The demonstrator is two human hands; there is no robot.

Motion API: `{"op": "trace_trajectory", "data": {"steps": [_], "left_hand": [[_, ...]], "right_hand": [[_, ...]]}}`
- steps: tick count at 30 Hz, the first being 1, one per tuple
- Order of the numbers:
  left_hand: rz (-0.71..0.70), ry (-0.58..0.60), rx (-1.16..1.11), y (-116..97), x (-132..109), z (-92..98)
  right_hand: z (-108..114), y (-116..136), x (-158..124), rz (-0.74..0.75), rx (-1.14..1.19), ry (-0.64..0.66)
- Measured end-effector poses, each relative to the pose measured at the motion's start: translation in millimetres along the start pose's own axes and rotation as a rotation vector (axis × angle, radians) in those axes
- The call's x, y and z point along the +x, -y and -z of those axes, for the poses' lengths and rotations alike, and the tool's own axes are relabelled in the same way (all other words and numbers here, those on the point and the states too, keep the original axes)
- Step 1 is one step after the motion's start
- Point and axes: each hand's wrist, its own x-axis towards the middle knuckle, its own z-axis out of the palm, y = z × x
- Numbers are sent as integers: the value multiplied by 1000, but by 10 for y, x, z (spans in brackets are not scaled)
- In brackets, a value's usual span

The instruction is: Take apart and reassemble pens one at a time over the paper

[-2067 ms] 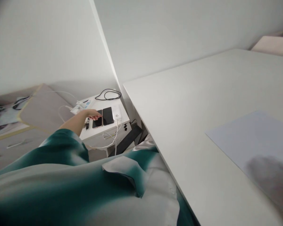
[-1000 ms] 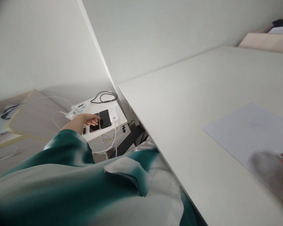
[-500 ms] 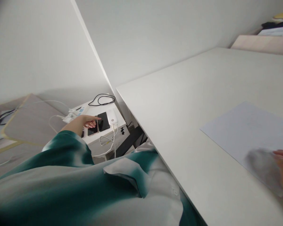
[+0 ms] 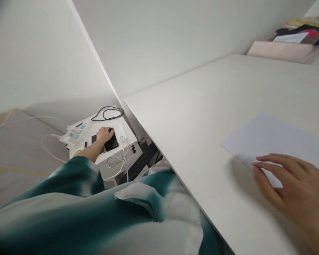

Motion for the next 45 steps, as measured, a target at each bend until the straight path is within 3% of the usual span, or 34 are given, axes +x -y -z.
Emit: {"op": "trace_trajectory", "data": {"steps": [3, 6, 11, 14, 17, 20, 22, 24, 27, 31, 36, 40, 45], "left_hand": [[35, -35, 0, -53, 19, 9], [78, -58, 5, -105, 52, -2], [48, 13, 38, -65, 178, 74], [10, 9, 1, 22, 276, 271], [-66, -34, 8, 49, 358, 611], [-179, -144, -97, -127, 360, 1038], [-312, -183, -236, -404, 265, 1314], [-505, -135, -365, -778, 81, 1543], [-737, -31, -499, -1357, -268, 1748], [-876, 100, -538, -1827, -523, 1795], [-946, 317, -510, -1911, -368, 1807], [-907, 238, -565, -1894, -180, 1930], [-911, 168, -575, -1898, -108, 2071]], "right_hand": [[30, 123, 138, 46, 30, -50], [34, 304, 282, 70, 63, 3], [-159, 830, 668, 155, 270, 90], [-392, 1238, 1006, 239, 510, 230], [-690, 1643, 1365, 220, 741, 427], [-1034, 2027, 1700, 4, 1009, 532], [-1245, 2271, 1898, -258, 1234, 576], [-1386, 2483, 2061, -556, 1476, 607], [-1412, 2686, 2207, -877, 1848, 674], [-1250, 2733, 2198, -1076, 2153, 699], [-1190, 2732, 2091, -1261, 2221, 653], [-1259, 2777, 2050, -1352, 2132, 698], [-1296, 2795, 2004, -1351, 2062, 767]]}}
